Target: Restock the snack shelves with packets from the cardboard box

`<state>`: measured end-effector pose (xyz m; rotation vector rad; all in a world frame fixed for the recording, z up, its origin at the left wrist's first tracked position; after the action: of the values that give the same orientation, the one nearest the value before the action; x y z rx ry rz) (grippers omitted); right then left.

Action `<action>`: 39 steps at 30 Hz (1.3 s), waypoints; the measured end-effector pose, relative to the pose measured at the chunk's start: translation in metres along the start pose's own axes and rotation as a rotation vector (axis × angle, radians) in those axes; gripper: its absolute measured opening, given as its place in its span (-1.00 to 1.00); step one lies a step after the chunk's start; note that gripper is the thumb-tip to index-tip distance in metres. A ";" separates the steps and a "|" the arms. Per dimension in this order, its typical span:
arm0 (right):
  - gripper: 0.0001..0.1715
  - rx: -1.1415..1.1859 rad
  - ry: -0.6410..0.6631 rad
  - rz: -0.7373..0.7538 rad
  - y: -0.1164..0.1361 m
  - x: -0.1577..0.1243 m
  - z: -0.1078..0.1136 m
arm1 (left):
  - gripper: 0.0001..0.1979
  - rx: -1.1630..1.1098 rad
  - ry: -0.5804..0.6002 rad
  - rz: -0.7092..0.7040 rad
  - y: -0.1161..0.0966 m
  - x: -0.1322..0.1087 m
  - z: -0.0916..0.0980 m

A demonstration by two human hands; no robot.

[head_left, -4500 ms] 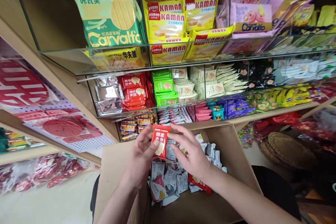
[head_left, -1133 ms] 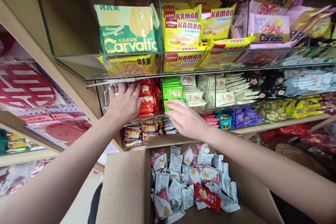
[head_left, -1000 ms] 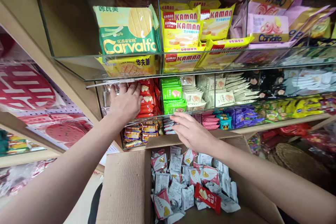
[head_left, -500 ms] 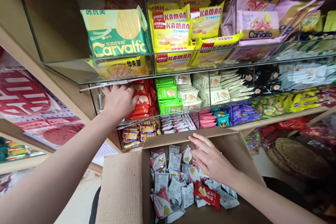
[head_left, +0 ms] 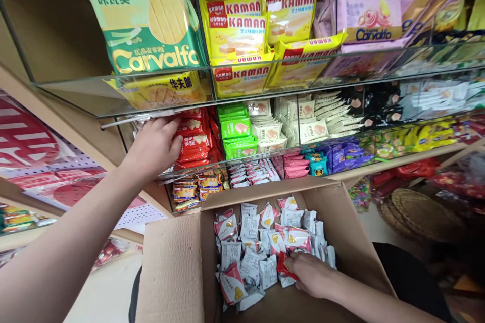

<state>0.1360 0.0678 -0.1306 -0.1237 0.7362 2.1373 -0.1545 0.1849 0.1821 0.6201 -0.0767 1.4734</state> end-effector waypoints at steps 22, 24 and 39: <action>-0.73 1.180 -0.182 0.037 0.025 -0.010 0.047 | -0.43 -1.776 0.687 0.662 -0.185 -0.196 -0.073; -0.72 1.026 -0.356 0.086 0.046 -0.016 0.069 | -0.37 -1.969 0.758 0.844 -0.205 -0.204 -0.074; -0.65 1.380 -0.481 -0.059 0.062 -0.018 0.090 | -0.79 -2.452 0.512 1.029 -0.201 -0.190 -0.058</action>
<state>0.1157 0.0749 -0.0219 1.0223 1.6505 1.1202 -0.0079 0.0444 -0.0148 -1.9777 -1.6201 1.2063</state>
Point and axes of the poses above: each hand's wrist, its own x-axis towards the middle knuckle, its own z-axis out of the back of the hand, y = z × x, the point moved 7 cm from there along x, towards the middle knuckle, and after that the axes turned 5 degrees about x, right-handed, at the moved point
